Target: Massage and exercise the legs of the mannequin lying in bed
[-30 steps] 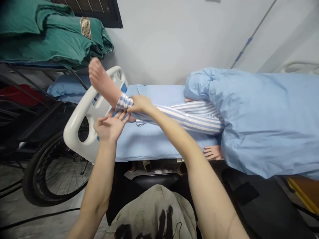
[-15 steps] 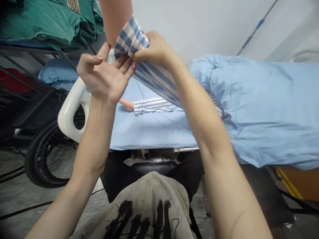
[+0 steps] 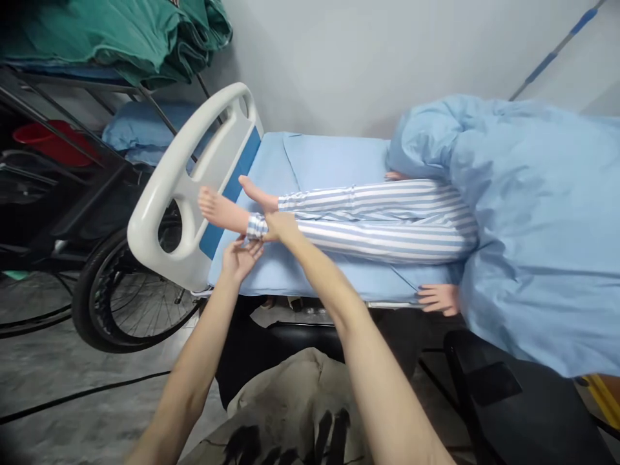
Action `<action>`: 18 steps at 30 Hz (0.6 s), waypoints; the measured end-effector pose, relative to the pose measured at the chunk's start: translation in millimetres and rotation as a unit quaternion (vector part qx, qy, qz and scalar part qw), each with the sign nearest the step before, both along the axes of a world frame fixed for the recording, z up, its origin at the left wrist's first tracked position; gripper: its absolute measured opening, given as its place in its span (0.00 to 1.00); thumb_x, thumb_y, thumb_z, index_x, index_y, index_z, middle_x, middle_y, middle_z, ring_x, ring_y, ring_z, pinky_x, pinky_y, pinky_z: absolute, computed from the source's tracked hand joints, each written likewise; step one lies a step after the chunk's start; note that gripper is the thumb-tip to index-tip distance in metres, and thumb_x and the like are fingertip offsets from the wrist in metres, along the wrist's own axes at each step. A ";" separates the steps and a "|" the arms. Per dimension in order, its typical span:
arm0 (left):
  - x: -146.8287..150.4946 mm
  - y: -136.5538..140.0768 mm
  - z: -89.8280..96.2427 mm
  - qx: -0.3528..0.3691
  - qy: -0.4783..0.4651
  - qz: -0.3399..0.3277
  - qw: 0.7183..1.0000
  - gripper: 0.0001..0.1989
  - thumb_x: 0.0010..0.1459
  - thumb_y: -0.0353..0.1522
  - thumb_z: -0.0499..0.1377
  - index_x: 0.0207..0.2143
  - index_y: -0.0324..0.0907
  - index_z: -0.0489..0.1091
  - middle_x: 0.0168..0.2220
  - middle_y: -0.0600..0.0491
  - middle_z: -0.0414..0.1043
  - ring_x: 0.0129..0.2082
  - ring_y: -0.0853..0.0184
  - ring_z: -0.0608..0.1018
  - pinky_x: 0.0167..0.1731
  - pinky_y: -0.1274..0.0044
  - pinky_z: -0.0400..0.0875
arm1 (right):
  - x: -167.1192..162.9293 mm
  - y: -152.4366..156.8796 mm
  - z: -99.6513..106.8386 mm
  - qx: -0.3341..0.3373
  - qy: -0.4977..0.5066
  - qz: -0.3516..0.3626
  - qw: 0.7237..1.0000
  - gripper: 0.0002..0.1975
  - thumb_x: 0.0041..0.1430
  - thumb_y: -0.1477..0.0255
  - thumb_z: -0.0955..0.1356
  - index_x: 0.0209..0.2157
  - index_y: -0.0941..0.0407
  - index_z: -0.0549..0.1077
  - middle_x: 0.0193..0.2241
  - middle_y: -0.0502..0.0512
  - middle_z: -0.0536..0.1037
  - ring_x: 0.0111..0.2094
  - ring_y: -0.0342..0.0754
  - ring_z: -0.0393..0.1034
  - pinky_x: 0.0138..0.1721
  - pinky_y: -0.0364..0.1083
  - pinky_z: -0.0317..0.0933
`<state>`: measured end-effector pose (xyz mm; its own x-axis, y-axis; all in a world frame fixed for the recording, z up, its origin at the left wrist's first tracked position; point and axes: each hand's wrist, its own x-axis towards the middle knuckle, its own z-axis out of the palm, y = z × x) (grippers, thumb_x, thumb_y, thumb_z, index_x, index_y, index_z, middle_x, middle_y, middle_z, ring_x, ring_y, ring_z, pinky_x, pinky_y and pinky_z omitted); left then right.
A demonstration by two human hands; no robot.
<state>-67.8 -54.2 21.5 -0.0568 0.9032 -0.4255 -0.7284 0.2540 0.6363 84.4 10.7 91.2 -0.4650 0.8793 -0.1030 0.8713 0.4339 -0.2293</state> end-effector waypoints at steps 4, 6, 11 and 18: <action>-7.5 2.0 -54.5 -0.097 0.060 -0.038 0.993 0.12 0.45 0.27 0.55 0.35 0.41 0.62 0.30 0.49 0.74 0.31 0.62 0.80 0.35 0.71 0.75 | -11.3 -4.8 -59.4 -0.059 -0.041 0.003 0.997 0.28 0.57 0.57 0.69 0.53 0.61 0.70 0.47 0.69 0.78 0.48 0.60 0.75 0.49 0.51 0.67; -7.5 2.8 -70.4 -0.081 0.093 -0.053 0.991 0.15 0.44 0.25 0.56 0.38 0.41 0.62 0.30 0.50 0.75 0.29 0.63 0.80 0.34 0.71 0.75 | -13.8 -4.0 -78.2 -0.056 -0.062 -0.003 0.997 0.28 0.55 0.61 0.70 0.54 0.62 0.69 0.46 0.69 0.78 0.47 0.60 0.76 0.47 0.51 0.68; -8.8 5.6 -92.3 -0.049 0.126 -0.051 0.989 0.18 0.44 0.25 0.57 0.40 0.42 0.60 0.28 0.51 0.75 0.28 0.62 0.81 0.34 0.70 0.77 | -15.6 4.1 -99.5 -0.040 -0.057 -0.002 0.998 0.28 0.54 0.61 0.70 0.53 0.61 0.69 0.43 0.68 0.79 0.43 0.60 0.77 0.44 0.52 0.68; -4.9 6.0 -98.3 -0.041 0.162 -0.032 0.985 0.23 0.45 0.26 0.59 0.45 0.41 0.59 0.27 0.52 0.75 0.25 0.64 0.80 0.30 0.74 0.76 | -16.3 6.7 -105.6 -0.034 -0.055 0.001 0.998 0.29 0.54 0.59 0.69 0.53 0.61 0.68 0.42 0.67 0.80 0.42 0.59 0.77 0.42 0.51 0.68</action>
